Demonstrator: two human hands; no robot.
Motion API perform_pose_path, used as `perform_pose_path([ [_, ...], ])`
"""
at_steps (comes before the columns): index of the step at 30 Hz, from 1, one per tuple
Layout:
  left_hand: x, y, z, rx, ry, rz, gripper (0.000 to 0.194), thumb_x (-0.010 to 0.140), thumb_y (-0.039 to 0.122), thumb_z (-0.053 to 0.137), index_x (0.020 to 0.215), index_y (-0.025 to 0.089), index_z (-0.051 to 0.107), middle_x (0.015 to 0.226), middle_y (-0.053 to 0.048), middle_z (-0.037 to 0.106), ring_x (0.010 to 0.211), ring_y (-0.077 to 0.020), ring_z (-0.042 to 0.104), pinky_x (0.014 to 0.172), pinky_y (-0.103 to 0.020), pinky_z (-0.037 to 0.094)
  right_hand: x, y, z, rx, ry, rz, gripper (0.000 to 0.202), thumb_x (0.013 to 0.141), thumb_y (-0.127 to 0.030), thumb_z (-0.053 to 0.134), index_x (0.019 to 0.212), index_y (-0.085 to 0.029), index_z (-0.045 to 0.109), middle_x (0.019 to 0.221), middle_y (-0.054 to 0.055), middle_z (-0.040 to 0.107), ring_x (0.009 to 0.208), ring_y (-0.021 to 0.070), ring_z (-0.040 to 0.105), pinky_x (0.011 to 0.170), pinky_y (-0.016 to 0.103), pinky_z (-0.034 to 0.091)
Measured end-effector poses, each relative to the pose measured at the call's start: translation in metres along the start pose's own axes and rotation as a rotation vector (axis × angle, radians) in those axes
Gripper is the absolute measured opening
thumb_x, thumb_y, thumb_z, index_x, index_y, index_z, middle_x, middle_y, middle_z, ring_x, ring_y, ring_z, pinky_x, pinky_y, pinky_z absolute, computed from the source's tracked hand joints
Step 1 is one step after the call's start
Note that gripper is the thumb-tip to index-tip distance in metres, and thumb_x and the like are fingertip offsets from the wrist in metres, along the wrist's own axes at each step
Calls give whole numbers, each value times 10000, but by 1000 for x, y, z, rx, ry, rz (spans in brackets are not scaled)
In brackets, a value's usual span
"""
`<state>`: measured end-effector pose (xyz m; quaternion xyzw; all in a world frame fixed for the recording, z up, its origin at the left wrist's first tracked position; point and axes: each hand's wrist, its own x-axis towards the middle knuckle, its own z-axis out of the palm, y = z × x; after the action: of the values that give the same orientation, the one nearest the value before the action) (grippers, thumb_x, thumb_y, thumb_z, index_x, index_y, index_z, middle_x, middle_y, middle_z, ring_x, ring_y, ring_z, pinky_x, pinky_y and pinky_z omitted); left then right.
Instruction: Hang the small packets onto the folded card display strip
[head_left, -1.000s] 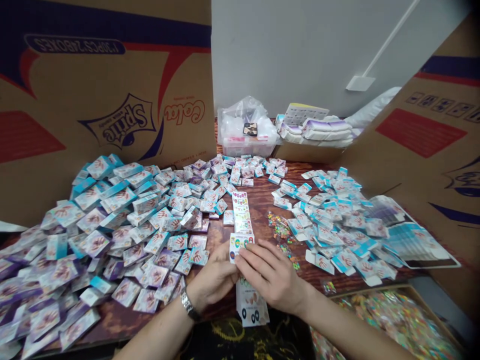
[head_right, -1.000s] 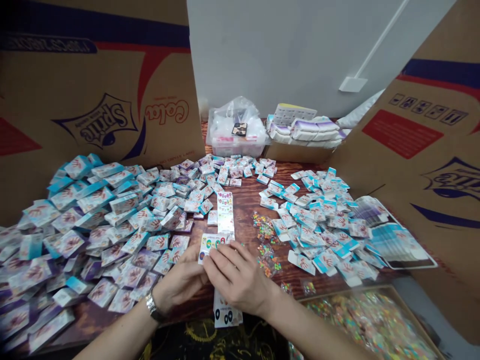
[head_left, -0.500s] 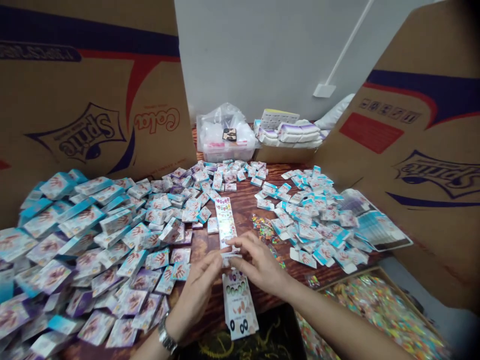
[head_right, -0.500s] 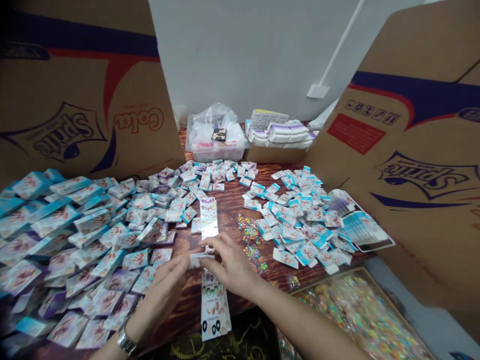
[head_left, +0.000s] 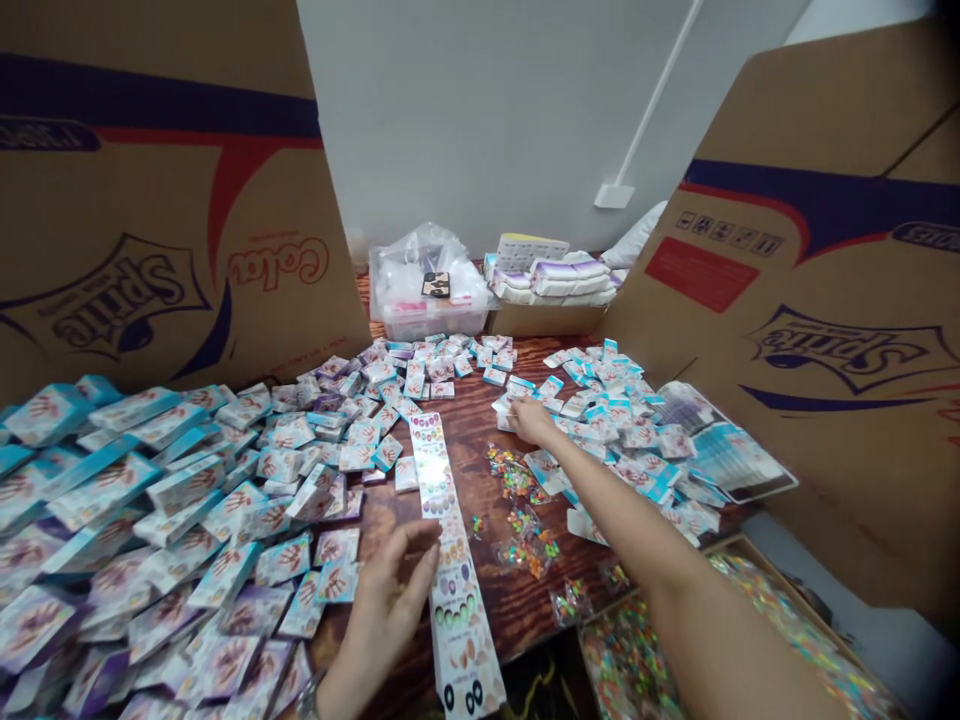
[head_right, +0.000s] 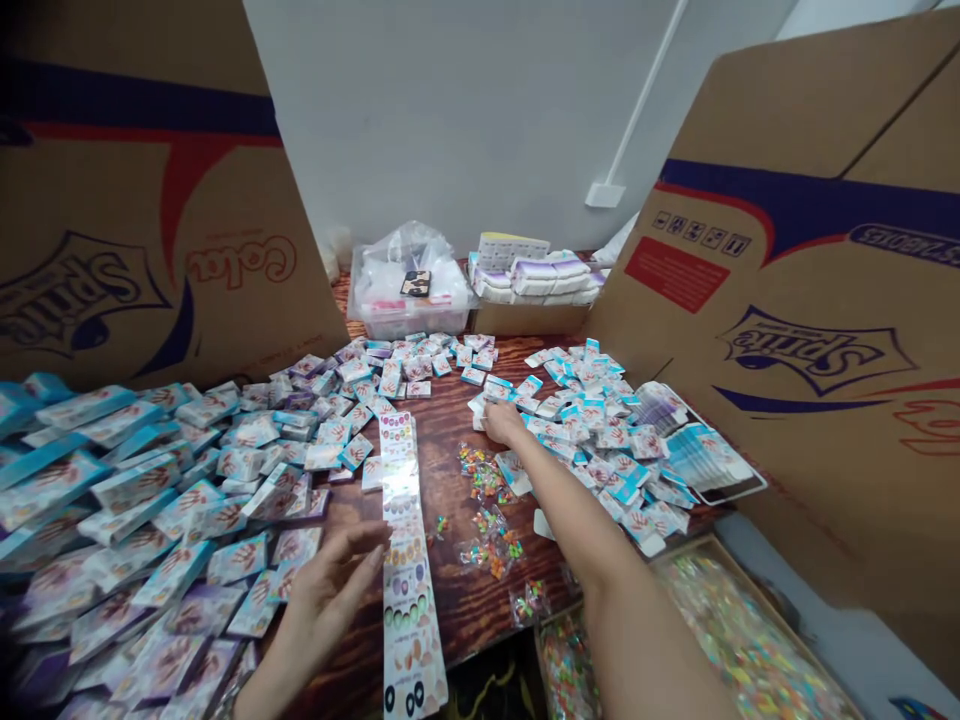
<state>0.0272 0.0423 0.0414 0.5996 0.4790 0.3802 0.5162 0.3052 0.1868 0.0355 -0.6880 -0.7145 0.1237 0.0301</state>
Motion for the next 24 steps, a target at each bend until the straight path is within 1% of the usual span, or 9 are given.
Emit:
perform_pose_path([
  [4,0,2,0,60,7,50,227,850,341,535,988,175,605,954,-84,680,878,-211,659,778,-336,543,8,17,14,-43,-33,6,321,898,-322,541,1173,-158,527,1168,83,557,976,199,584,816,402,507],
  [7,7,3,0,137,-10,94,201,876,300,501,1013,181,589,969,-82,674,871,-203,657,779,-341,540,-4,10,11,-30,-12,-54,241,910,-262,510,1076,-100,576,1120,128,553,974,206,566,840,387,481],
  [9,15,7,-1,259,-15,200,237,885,268,485,1097,186,552,1051,-101,647,954,-218,632,836,-375,521,-18,-1,0,-8,2,-120,196,913,-214,485,996,-81,603,1070,143,538,991,206,533,878,360,443],
  [12,28,17,2,524,-22,454,511,866,221,516,1348,186,348,1350,-158,454,1251,-286,425,1018,-485,378,-49,-29,-26,92,-29,-358,157,895,-253,528,983,-153,612,1005,71,525,962,164,512,869,292,426],
  [14,34,22,6,665,-79,585,681,857,201,529,1435,173,171,1459,-175,298,1349,-316,258,1070,-522,289,-72,-50,-42,262,-97,-691,147,890,-273,539,963,-168,612,971,52,516,909,145,512,823,273,437],
  [16,37,22,10,725,-160,627,716,869,194,504,1452,156,91,1420,-195,347,1313,-316,319,1031,-502,347,-89,-65,-51,379,-136,-864,114,892,-257,531,904,-178,611,924,37,513,876,133,507,795,258,441],
  [18,35,19,8,744,-190,594,677,886,215,477,1449,144,106,1272,-194,494,1177,-299,472,943,-463,430,-98,-68,-52,477,-130,-868,108,901,-245,511,890,-183,599,955,39,527,897,129,512,807,262,439],
  [21,28,12,-5,742,-88,481,577,890,314,487,1394,150,259,1121,-160,577,1036,-285,560,870,-428,468,-93,-51,-33,500,-115,-660,171,941,-249,425,948,-167,575,1004,55,567,895,128,539,787,264,438],
  [24,21,7,-23,688,10,324,481,883,391,489,1298,176,378,1093,-126,600,924,-249,610,799,-372,492,-83,-30,3,334,-274,-524,162,916,-223,462,906,-147,604,854,37,626,773,130,570,690,231,423],
])
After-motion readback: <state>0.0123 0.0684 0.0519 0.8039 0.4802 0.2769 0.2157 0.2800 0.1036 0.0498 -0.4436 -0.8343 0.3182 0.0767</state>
